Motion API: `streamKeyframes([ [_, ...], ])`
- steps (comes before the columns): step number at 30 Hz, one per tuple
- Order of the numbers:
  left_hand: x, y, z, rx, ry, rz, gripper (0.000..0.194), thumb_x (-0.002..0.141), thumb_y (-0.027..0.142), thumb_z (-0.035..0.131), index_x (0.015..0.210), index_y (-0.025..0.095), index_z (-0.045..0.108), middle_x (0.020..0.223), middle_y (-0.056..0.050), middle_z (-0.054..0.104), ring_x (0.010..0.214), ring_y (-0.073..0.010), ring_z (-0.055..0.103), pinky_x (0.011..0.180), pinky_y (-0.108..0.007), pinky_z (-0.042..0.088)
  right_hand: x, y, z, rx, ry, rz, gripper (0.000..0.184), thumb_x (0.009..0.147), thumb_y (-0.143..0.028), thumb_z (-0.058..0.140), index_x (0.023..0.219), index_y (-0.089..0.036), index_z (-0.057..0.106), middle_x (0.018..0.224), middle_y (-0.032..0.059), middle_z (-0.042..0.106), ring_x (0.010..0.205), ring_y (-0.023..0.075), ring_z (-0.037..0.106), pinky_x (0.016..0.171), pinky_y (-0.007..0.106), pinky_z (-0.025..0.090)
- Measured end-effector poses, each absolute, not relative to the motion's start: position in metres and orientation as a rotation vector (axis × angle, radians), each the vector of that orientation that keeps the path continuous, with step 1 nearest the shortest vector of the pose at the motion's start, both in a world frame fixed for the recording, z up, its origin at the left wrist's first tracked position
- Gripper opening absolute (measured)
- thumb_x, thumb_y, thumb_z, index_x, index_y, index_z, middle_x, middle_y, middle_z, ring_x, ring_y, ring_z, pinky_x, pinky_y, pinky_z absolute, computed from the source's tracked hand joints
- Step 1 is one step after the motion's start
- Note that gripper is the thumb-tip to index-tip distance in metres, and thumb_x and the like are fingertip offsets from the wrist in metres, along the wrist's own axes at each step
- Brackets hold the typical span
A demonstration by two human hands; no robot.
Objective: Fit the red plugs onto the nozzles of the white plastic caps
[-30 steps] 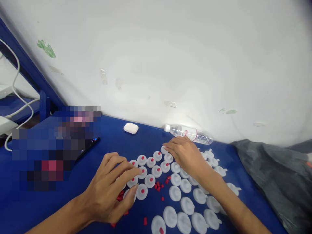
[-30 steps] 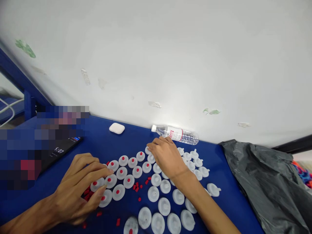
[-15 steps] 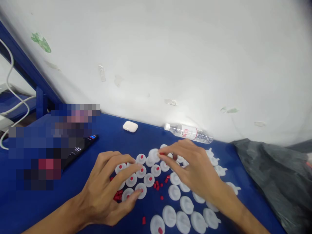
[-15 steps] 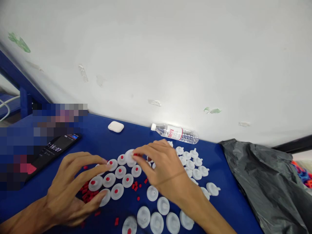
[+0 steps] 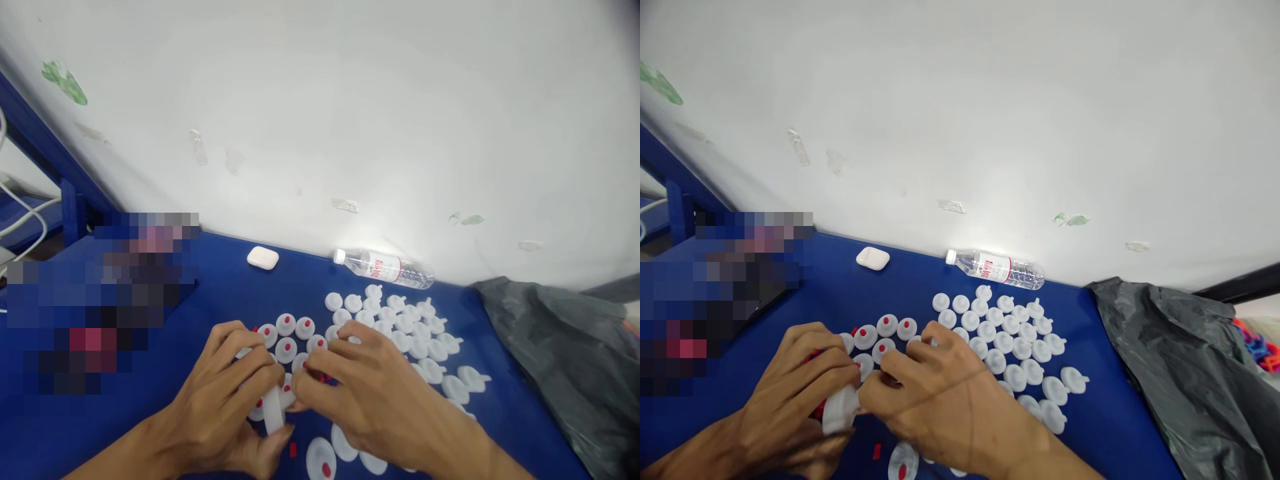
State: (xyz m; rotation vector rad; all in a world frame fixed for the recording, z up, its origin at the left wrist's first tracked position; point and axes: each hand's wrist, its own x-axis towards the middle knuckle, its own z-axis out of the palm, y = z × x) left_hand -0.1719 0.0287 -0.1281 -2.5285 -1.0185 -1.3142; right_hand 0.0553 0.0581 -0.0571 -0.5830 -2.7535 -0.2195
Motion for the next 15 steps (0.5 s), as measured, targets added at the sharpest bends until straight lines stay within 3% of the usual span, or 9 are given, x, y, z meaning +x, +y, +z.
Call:
streamKeyframes([
  [3, -0.169, 0.025, -0.133, -2.582, -1.086, -1.423, 0.021, 0.097, 0.036, 0.047, 0.084, 0.023, 0.058, 0.066, 0.000, 0.057, 0.067, -0.0252, 0.052, 0.067, -0.047, 0.037, 0.056, 0.055, -0.053, -0.497, -2.685, -0.338, 0.004, 0.090, -0.024, 0.071, 0.093, -0.026, 0.073, 0.079, -0.0076, 0.063, 0.061, 0.0142, 0.049, 0.067, 0.038, 0.054],
  [6, -0.164, 0.023, -0.132, -2.566, -1.139, -1.544, 0.035, 0.104, 0.040, 0.036, 0.075, 0.025, 0.051, 0.060, 0.003, 0.046, 0.059, -0.0216, 0.045, 0.063, -0.046, 0.032, 0.054, 0.050, -0.054, -0.482, -2.652, -0.456, 0.016, 0.081, -0.023, 0.077, 0.097, -0.026, 0.078, 0.089, -0.0092, 0.069, 0.064, 0.0130, 0.051, 0.077, 0.036, 0.058],
  [11, -0.151, 0.022, -0.112, -2.519, -1.116, -1.786, 0.046, 0.107, 0.043, 0.024, 0.069, 0.026, 0.044, 0.052, 0.007, 0.037, 0.046, -0.0153, 0.035, 0.052, -0.040, 0.028, 0.048, 0.042, -0.067, -0.500, -2.538, -0.559, 0.015, 0.086, -0.021, 0.076, 0.093, -0.034, 0.081, 0.090, -0.0130, 0.071, 0.069, 0.0102, 0.056, 0.085, 0.030, 0.058],
  [15, -0.158, 0.025, -0.100, -2.553, -1.209, -1.688, 0.050, 0.111, 0.040, 0.017, 0.068, 0.026, 0.038, 0.047, 0.008, 0.040, 0.044, -0.0146, 0.039, 0.051, -0.038, 0.038, 0.055, 0.045, -0.070, -0.444, -2.409, -0.511, 0.029, 0.094, -0.010, 0.068, 0.084, -0.036, 0.076, 0.088, -0.0127, 0.074, 0.081, 0.0087, 0.065, 0.093, 0.029, 0.055],
])
